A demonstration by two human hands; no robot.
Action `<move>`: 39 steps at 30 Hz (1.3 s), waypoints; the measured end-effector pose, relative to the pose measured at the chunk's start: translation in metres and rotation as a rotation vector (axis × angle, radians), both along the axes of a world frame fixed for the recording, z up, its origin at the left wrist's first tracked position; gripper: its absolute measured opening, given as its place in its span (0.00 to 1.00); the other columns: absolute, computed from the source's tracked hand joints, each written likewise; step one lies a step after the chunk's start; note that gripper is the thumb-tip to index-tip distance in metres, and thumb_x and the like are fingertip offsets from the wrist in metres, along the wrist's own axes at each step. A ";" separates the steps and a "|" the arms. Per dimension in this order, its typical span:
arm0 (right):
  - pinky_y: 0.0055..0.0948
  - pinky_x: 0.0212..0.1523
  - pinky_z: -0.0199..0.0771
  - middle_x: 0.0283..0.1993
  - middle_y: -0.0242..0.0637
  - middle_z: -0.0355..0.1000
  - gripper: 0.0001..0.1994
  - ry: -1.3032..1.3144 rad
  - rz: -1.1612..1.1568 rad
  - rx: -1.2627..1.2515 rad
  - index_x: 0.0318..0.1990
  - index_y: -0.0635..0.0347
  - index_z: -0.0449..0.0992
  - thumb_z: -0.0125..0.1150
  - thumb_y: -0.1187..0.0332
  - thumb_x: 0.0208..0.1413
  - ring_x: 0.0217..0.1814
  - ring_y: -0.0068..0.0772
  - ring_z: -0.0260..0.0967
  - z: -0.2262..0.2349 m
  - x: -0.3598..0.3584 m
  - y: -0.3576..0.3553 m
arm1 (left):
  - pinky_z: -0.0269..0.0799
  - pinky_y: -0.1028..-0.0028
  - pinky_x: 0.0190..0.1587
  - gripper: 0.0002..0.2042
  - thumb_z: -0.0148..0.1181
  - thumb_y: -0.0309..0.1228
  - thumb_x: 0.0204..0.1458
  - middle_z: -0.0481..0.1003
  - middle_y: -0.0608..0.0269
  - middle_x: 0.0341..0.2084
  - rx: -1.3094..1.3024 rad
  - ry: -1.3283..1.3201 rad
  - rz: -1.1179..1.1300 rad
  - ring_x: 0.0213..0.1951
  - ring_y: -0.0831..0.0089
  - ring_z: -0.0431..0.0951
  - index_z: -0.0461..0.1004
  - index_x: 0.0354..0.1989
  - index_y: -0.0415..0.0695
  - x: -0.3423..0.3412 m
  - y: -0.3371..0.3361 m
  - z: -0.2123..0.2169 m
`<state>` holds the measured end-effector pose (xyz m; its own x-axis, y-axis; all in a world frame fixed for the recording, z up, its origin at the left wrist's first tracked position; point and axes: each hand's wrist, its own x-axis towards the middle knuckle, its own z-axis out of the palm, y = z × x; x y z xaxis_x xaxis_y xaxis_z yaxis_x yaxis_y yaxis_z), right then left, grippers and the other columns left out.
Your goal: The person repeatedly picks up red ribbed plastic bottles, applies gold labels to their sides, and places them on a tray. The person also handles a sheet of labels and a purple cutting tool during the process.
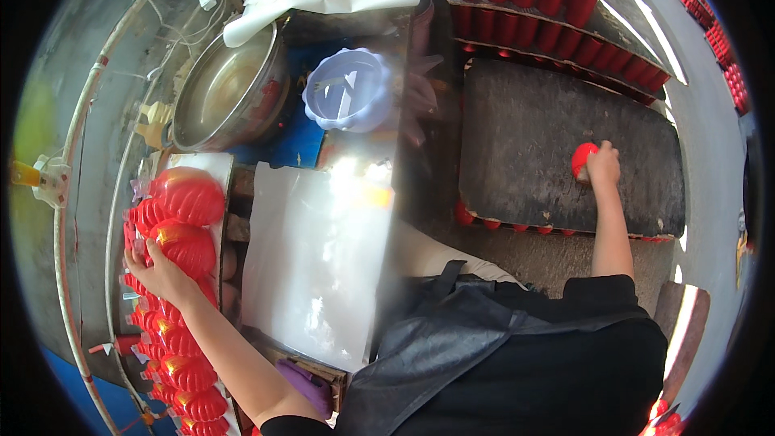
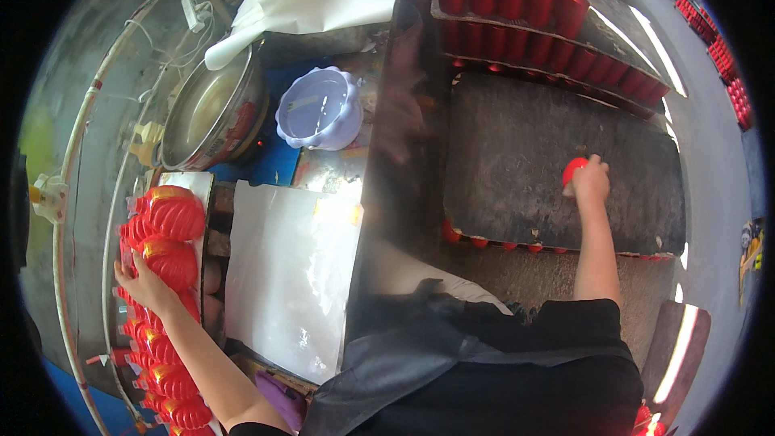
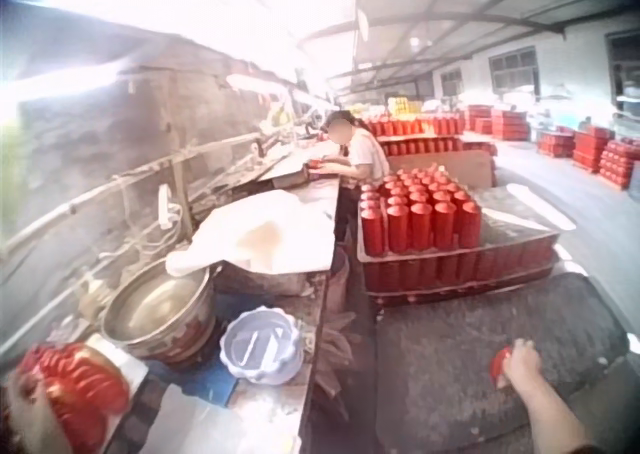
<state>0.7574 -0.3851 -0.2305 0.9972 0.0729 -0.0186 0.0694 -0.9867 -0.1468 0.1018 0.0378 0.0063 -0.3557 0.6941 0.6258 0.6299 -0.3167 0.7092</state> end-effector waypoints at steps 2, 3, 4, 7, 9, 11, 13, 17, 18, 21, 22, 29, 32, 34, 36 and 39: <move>0.54 0.58 0.74 0.62 0.60 0.67 0.29 -0.011 -0.111 -0.017 0.68 0.55 0.64 0.56 0.50 0.64 0.61 0.63 0.71 -0.019 0.015 -0.038 | 0.60 0.63 0.69 0.24 0.57 0.30 0.65 0.65 0.47 0.66 0.037 0.009 0.002 0.67 0.57 0.66 0.65 0.67 0.35 0.008 -0.014 0.003; 0.54 0.59 0.74 0.63 0.60 0.66 0.31 0.027 -0.112 -0.026 0.68 0.55 0.63 0.56 0.48 0.64 0.62 0.63 0.71 -0.033 0.021 -0.052 | 0.60 0.63 0.70 0.23 0.56 0.30 0.65 0.66 0.47 0.66 0.034 0.042 0.013 0.67 0.57 0.66 0.65 0.67 0.35 0.010 -0.022 0.004; 0.54 0.59 0.74 0.64 0.60 0.66 0.32 0.049 -0.118 -0.035 0.69 0.55 0.63 0.56 0.46 0.64 0.62 0.63 0.71 -0.046 0.028 -0.066 | 0.60 0.63 0.70 0.23 0.56 0.30 0.66 0.66 0.47 0.66 0.030 0.075 0.025 0.67 0.57 0.66 0.65 0.67 0.36 0.011 -0.031 0.005; 0.51 0.59 0.73 0.62 0.61 0.71 0.37 0.162 -0.048 -0.024 0.71 0.55 0.62 0.57 0.42 0.62 0.61 0.62 0.72 -0.091 0.046 -0.090 | 0.61 0.61 0.70 0.22 0.54 0.31 0.66 0.68 0.48 0.65 0.049 0.220 0.035 0.67 0.57 0.67 0.66 0.67 0.37 0.014 -0.049 0.008; 0.50 0.59 0.73 0.60 0.61 0.73 0.37 0.296 0.046 0.026 0.72 0.55 0.61 0.56 0.42 0.62 0.61 0.62 0.73 -0.116 0.054 -0.091 | 0.62 0.61 0.69 0.21 0.54 0.30 0.66 0.68 0.48 0.65 0.043 0.197 0.004 0.67 0.56 0.67 0.67 0.66 0.37 0.015 -0.057 0.009; 0.49 0.60 0.72 0.57 0.60 0.75 0.39 0.234 0.102 0.065 0.72 0.56 0.59 0.57 0.42 0.61 0.60 0.61 0.73 -0.132 0.054 -0.080 | 0.62 0.61 0.69 0.21 0.54 0.30 0.66 0.68 0.48 0.65 0.049 0.234 0.020 0.66 0.56 0.68 0.68 0.66 0.37 0.015 -0.064 0.010; 0.49 0.62 0.71 0.58 0.57 0.75 0.40 0.202 0.016 0.084 0.74 0.55 0.56 0.58 0.43 0.61 0.62 0.58 0.72 -0.139 0.049 -0.059 | 0.63 0.61 0.69 0.21 0.54 0.30 0.66 0.69 0.48 0.64 0.042 0.226 0.020 0.65 0.56 0.69 0.68 0.66 0.37 0.014 -0.070 0.011; 0.49 0.61 0.72 0.62 0.60 0.71 0.45 -0.055 0.117 0.206 0.75 0.59 0.51 0.63 0.45 0.58 0.63 0.59 0.72 -0.125 0.046 -0.017 | 0.63 0.62 0.67 0.20 0.54 0.29 0.66 0.70 0.49 0.63 0.014 0.223 0.024 0.63 0.58 0.70 0.68 0.65 0.36 0.010 -0.079 0.012; 0.49 0.61 0.72 0.62 0.60 0.71 0.44 -0.041 0.125 0.175 0.75 0.58 0.53 0.64 0.45 0.58 0.63 0.59 0.72 -0.119 0.047 -0.009 | 0.64 0.62 0.67 0.20 0.54 0.29 0.66 0.70 0.49 0.62 0.010 0.253 0.050 0.63 0.58 0.70 0.68 0.65 0.36 0.008 -0.081 0.012; 0.49 0.59 0.73 0.61 0.60 0.71 0.42 0.065 0.177 0.151 0.73 0.57 0.57 0.65 0.46 0.57 0.62 0.58 0.72 -0.110 0.056 0.008 | 0.64 0.62 0.67 0.19 0.54 0.28 0.65 0.71 0.49 0.62 -0.023 0.189 0.027 0.63 0.58 0.69 0.69 0.63 0.35 0.000 -0.083 0.008; 0.49 0.59 0.74 0.60 0.60 0.72 0.40 0.119 0.210 0.121 0.72 0.57 0.59 0.64 0.46 0.57 0.62 0.58 0.72 -0.111 0.056 0.013 | 0.64 0.62 0.67 0.19 0.54 0.28 0.65 0.71 0.50 0.61 -0.022 0.190 0.023 0.63 0.58 0.70 0.70 0.63 0.36 -0.001 -0.084 0.006; 0.48 0.59 0.74 0.57 0.55 0.75 0.31 0.310 0.377 -0.014 0.62 0.55 0.75 0.64 0.46 0.56 0.60 0.55 0.73 -0.148 -0.005 0.039 | 0.64 0.62 0.67 0.17 0.55 0.27 0.64 0.73 0.53 0.60 -0.081 0.174 0.032 0.62 0.60 0.72 0.73 0.60 0.39 -0.001 -0.085 -0.009; 0.46 0.58 0.75 0.58 0.54 0.73 0.23 0.328 0.434 0.052 0.54 0.58 0.79 0.67 0.52 0.56 0.58 0.54 0.74 -0.157 -0.044 0.042 | 0.66 0.63 0.66 0.16 0.56 0.27 0.64 0.73 0.53 0.60 -0.071 0.133 -0.014 0.61 0.61 0.72 0.74 0.60 0.39 0.008 -0.081 -0.013; 0.47 0.56 0.76 0.60 0.52 0.72 0.21 0.259 0.443 0.101 0.52 0.57 0.80 0.66 0.55 0.56 0.57 0.54 0.74 -0.151 -0.054 0.039 | 0.68 0.64 0.65 0.16 0.55 0.27 0.64 0.73 0.53 0.60 -0.054 0.136 -0.046 0.61 0.61 0.72 0.74 0.59 0.39 0.014 -0.079 -0.013; 0.47 0.54 0.77 0.62 0.50 0.71 0.19 0.144 0.431 0.149 0.52 0.57 0.79 0.66 0.57 0.56 0.56 0.54 0.75 -0.136 -0.050 0.030 | 0.69 0.64 0.64 0.16 0.55 0.27 0.65 0.74 0.54 0.59 -0.043 0.145 -0.072 0.60 0.61 0.72 0.74 0.60 0.39 0.020 -0.078 -0.013; 0.51 0.52 0.77 0.64 0.52 0.66 0.22 -0.215 0.341 0.227 0.59 0.55 0.73 0.64 0.60 0.59 0.55 0.59 0.74 -0.101 -0.019 0.003 | 0.71 0.65 0.63 0.16 0.55 0.27 0.65 0.74 0.54 0.58 -0.057 0.100 -0.088 0.59 0.61 0.73 0.74 0.60 0.39 0.028 -0.078 -0.014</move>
